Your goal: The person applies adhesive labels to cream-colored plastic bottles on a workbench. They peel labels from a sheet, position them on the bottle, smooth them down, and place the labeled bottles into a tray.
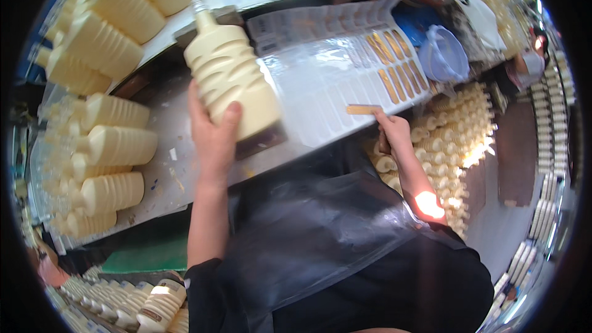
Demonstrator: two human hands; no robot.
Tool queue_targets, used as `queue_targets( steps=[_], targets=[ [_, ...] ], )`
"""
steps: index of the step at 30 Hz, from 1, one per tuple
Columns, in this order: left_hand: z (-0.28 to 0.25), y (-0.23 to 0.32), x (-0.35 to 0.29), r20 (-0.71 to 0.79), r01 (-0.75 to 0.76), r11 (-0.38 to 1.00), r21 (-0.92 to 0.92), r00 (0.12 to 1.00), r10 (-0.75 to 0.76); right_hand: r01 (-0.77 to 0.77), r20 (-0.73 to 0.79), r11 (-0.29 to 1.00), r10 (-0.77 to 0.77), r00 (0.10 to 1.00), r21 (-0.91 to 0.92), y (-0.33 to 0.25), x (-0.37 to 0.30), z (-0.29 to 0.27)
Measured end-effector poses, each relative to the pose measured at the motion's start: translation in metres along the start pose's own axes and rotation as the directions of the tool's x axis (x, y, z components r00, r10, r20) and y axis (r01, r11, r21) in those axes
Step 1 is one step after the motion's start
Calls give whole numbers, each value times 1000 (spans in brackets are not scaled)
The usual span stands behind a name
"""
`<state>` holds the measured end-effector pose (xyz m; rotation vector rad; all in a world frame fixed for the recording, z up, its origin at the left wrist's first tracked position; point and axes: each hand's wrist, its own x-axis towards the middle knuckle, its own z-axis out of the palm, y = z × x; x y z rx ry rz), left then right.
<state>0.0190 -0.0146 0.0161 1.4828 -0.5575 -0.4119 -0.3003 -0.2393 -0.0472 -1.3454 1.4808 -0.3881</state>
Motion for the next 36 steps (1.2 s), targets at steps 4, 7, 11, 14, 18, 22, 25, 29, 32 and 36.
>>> queue_targets(
  steps=[4, 7, 11, 14, 18, 22, 25, 29, 32, 36],
  targets=[
    [-2, 1, -1, 25, 41, 993, -110, 999, -38, -90, 23, 980, 87, 996, 176, 5, 6, 0],
    [-2, 0, -1, 26, 52, 991, -126, 998, -50, -118, 46, 979, 112, 993, 165, 5, 9, -3],
    [-4, 0, -1, 14, 73, 994, -79, 997, -72, -174, 55, 982, 170, 984, 76, -4, 3, -9],
    [-3, -2, -1, 19, 108, 988, -113, 994, -106, 148, -192, 925, -225, 955, -350, -25, -9, -7],
    [-2, -5, -1, 9, 45, 993, -105, 999, -45, 686, 110, 567, -729, 675, -456, -66, -20, 32],
    [-4, -8, 0, 25, 30, 994, -109, 999, -27, 736, 417, 290, -673, 611, -612, -109, -5, 93],
    [-6, -9, 0, 28, 17, 996, -85, 999, -15, 712, 503, 230, -568, 652, -663, -131, 7, 121],
    [-5, -11, 1, 8, -10, 998, -60, 1000, 10, 712, 569, 181, -484, 665, -678, -132, -3, 132],
    [-5, -11, 0, 12, -24, 998, -55, 1000, 25, 745, 550, 157, -580, 601, -648, -125, -15, 144],
    [-6, -13, 0, 12, -23, 999, -44, 1000, 24, 821, 571, 98, -672, 471, -562, -125, -17, 171]
  ],
)
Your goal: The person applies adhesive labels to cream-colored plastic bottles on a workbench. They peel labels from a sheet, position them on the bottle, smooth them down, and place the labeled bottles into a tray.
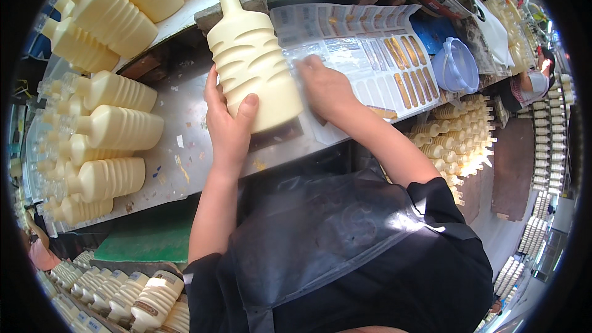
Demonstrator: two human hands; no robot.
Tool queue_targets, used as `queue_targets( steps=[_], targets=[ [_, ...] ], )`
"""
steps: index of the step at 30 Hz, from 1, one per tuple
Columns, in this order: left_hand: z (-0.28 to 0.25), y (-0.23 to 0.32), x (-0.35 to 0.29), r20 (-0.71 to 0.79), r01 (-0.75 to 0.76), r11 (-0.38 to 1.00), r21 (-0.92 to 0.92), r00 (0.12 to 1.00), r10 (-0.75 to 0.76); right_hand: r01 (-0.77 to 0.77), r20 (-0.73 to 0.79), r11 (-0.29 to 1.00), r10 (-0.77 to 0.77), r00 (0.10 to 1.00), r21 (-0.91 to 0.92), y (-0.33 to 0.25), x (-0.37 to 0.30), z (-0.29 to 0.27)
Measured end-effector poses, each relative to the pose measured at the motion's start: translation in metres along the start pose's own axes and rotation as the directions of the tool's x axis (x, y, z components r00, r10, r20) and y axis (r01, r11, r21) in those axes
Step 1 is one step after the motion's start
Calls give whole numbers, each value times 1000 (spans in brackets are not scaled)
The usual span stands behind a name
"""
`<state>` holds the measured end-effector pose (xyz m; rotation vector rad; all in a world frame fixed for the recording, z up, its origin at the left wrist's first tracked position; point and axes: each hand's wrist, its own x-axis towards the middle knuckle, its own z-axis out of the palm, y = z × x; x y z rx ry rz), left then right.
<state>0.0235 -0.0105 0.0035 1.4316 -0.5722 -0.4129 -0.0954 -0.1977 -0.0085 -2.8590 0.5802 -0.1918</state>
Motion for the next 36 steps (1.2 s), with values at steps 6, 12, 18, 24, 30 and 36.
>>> queue_targets(
  steps=[6, 12, 18, 24, 30, 36],
  targets=[
    [-2, -4, 0, -8, -6, 1000, -18, 1000, 6, 82, 201, 992, -61, 978, -100, 10, -27, -6],
    [-1, -4, 0, -24, -11, 999, 35, 1000, 12, 167, 196, 984, -153, 969, -56, 37, -126, -36],
    [3, -5, -1, -13, -17, 1000, -7, 1000, 17, 150, -62, 987, -146, 987, 65, 24, -115, -24],
    [-4, -4, 0, 22, 3, 998, -62, 1000, -1, 42, 145, 996, -31, 989, -78, 11, -69, -3],
    [-1, -2, -1, 7, 12, 998, -69, 1000, -12, 91, 195, 994, -77, 978, -64, 30, -136, -39],
    [3, 11, -2, 5, 36, 994, -105, 999, -36, -437, 76, 749, 464, 882, 498, 40, -175, -19]
  ],
)
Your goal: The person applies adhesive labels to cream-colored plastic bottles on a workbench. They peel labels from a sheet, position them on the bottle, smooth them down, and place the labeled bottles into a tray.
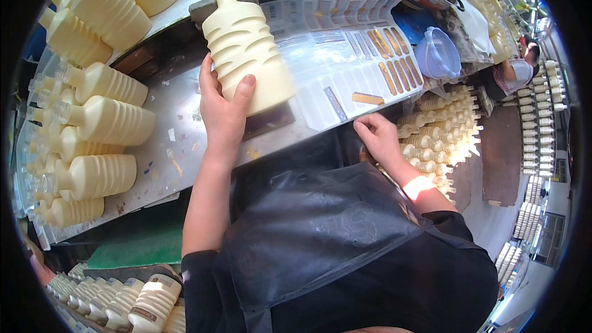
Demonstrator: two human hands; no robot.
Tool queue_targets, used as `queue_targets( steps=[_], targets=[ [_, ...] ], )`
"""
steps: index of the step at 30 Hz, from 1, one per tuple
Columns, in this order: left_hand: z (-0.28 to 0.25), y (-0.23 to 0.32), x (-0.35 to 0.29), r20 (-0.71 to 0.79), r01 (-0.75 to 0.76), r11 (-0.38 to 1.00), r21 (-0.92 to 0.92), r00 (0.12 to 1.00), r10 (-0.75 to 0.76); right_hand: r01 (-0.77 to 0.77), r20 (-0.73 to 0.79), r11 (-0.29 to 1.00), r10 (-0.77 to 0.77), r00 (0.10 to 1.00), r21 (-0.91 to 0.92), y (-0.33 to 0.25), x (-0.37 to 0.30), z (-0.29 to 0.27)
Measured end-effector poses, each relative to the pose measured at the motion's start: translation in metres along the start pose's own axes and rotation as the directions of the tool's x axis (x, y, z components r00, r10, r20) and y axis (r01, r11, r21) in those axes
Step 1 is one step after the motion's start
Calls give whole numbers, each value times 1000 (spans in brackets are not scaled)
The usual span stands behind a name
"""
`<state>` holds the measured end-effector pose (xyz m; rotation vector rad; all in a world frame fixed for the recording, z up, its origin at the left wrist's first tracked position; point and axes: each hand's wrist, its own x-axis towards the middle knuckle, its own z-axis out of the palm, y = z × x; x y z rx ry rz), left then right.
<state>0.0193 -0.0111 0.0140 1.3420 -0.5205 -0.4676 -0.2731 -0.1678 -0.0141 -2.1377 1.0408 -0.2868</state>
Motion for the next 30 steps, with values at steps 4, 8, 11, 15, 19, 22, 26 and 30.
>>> queue_targets(
  steps=[4, 8, 11, 15, 19, 22, 26, 30],
  targets=[
    [1, 3, 1, 12, 25, 1000, 15, 1000, -26, -590, 337, 617, 486, 806, 520, 15, 11, 27],
    [-5, 4, 1, 4, 67, 998, 3, 998, -67, -583, 261, 467, 585, 768, 665, 5, 14, 42],
    [-8, 4, 3, 18, 110, 993, -38, 994, -109, -524, 211, 567, 525, 824, 635, -13, 4, 25],
    [-7, 5, 7, 22, 145, 988, -55, 989, -144, -374, 66, 781, 396, 916, 501, -49, 27, -6],
    [-6, 6, 10, -4, 199, 980, -22, 980, -199, -169, 115, 902, 134, 984, 397, -113, 90, -15],
    [-6, 8, 10, 22, 126, 986, 112, 991, -129, -30, 221, 875, -88, 971, 483, -174, 133, -17],
    [-9, 11, 12, -17, 184, 954, 236, 982, -186, 221, 232, 732, -463, 856, 644, -235, 169, -3],
    [-15, 11, 27, -83, 124, 989, 76, 990, -118, 133, 325, 891, -292, 899, 434, -247, 196, 17]
  ],
)
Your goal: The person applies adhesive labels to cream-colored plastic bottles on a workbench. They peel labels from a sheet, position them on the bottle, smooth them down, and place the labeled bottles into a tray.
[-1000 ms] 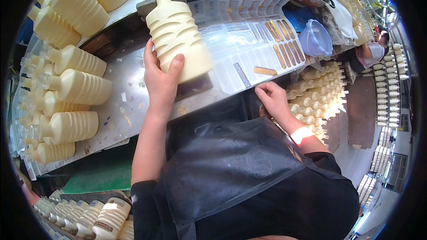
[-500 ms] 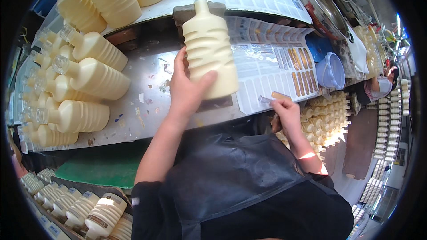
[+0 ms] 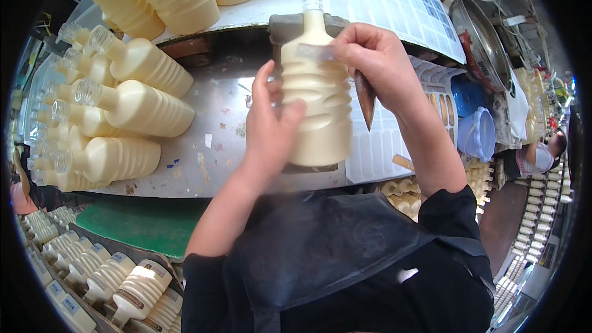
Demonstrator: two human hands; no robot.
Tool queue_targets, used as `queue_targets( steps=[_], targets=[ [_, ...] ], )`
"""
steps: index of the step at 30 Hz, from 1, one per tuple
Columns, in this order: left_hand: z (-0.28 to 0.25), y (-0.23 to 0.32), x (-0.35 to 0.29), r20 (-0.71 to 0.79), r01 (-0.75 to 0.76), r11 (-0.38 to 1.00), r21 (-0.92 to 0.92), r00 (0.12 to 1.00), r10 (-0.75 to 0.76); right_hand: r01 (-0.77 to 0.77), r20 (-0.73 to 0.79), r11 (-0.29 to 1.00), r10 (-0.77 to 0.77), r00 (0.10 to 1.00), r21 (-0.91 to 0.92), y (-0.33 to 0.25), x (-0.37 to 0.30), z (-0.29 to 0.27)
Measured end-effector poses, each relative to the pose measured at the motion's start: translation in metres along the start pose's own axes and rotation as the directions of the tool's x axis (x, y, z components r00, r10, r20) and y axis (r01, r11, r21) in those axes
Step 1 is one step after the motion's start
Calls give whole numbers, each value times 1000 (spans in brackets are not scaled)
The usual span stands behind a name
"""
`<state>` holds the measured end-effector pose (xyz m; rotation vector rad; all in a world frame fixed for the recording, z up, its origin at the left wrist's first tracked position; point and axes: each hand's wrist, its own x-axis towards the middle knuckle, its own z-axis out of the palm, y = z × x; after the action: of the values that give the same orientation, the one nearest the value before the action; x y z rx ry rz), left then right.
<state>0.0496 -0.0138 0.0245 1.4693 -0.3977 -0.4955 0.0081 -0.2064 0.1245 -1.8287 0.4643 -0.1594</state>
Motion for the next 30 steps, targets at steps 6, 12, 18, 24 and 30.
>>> queue_targets(
  steps=[6, 12, 18, 24, 30],
  targets=[
    [0, 9, 54, -40, -145, 988, -49, 989, 143, 48, 8, 999, -48, 999, -4, 23, 3, -12],
    [14, 17, 59, -72, -8, 968, -250, 997, -10, 4, -2, 995, -4, 1000, -100, 22, 5, -20],
    [9, 17, 57, -27, 68, 885, -460, 996, -91, 43, 8, 996, -43, 999, -81, 30, 8, -19],
    [15, 14, 57, -94, -11, 958, -288, 995, -17, 57, -8, 996, -58, 998, -74, 33, 10, -18],
    [14, 11, 56, -104, -23, 960, -281, 995, -6, 15, -30, 996, -17, 999, -85, 34, 9, -17]
  ],
)
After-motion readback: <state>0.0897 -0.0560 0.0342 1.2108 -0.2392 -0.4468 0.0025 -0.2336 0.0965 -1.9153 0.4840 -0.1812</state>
